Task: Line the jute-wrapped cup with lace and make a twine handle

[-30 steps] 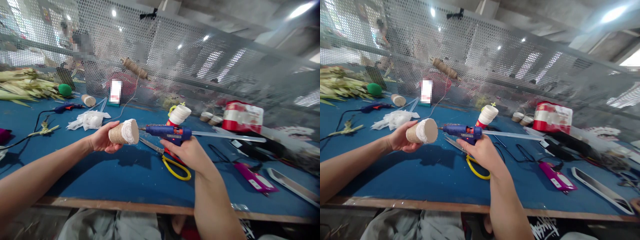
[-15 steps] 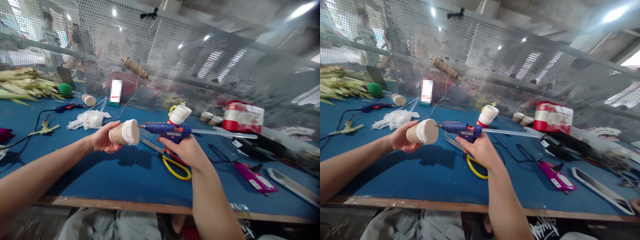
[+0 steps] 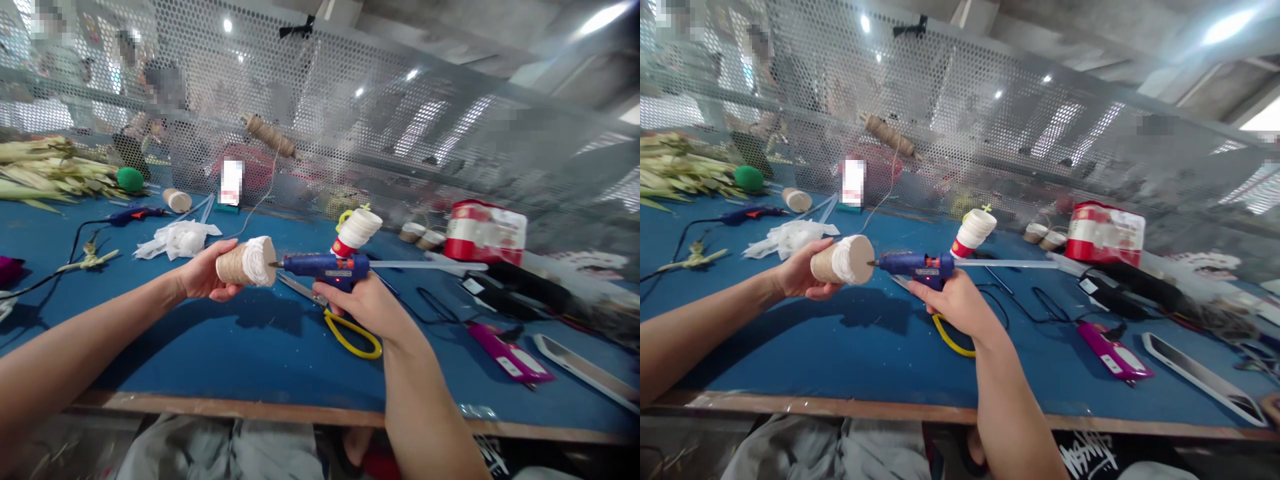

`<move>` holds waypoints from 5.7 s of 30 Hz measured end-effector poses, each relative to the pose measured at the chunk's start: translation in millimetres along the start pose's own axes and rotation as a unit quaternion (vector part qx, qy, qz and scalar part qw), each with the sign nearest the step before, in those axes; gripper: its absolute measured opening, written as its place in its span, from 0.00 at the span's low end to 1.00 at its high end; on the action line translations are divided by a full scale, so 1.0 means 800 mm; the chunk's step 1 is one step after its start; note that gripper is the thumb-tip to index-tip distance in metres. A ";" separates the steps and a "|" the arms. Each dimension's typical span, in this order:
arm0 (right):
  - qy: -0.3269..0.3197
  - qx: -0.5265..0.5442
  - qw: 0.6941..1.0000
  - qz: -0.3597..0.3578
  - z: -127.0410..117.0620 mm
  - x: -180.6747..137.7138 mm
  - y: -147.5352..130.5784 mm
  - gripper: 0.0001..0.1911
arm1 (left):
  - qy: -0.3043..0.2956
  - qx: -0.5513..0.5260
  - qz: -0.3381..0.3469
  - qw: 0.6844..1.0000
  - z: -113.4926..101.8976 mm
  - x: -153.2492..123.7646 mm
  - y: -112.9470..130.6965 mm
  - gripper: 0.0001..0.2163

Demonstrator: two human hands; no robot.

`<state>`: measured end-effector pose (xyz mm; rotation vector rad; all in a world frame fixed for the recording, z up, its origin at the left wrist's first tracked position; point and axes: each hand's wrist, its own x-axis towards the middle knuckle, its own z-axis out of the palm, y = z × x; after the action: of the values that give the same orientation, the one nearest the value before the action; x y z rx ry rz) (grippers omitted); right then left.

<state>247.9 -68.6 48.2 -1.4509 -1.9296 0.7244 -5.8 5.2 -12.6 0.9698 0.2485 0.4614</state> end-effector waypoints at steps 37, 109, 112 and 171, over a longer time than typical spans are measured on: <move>-0.001 0.082 0.997 0.015 0.003 0.003 0.006 0.15 | 0.034 0.091 0.156 0.983 0.007 0.001 0.005 0.23; 0.155 -0.121 0.980 -0.034 0.015 0.005 0.005 0.14 | 0.185 0.238 0.254 0.919 0.003 0.006 0.002 0.26; 0.153 -0.108 0.982 -0.025 0.015 0.005 0.003 0.14 | 0.190 0.236 0.256 0.918 0.004 0.006 0.003 0.26; 0.143 -0.100 0.984 -0.016 0.016 0.004 0.005 0.14 | 0.205 0.299 0.290 0.886 -0.004 0.006 0.003 0.26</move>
<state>240.3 -65.4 37.4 -1.5445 -1.8361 0.2918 -4.0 11.2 -12.2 1.5577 0.5032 1.1949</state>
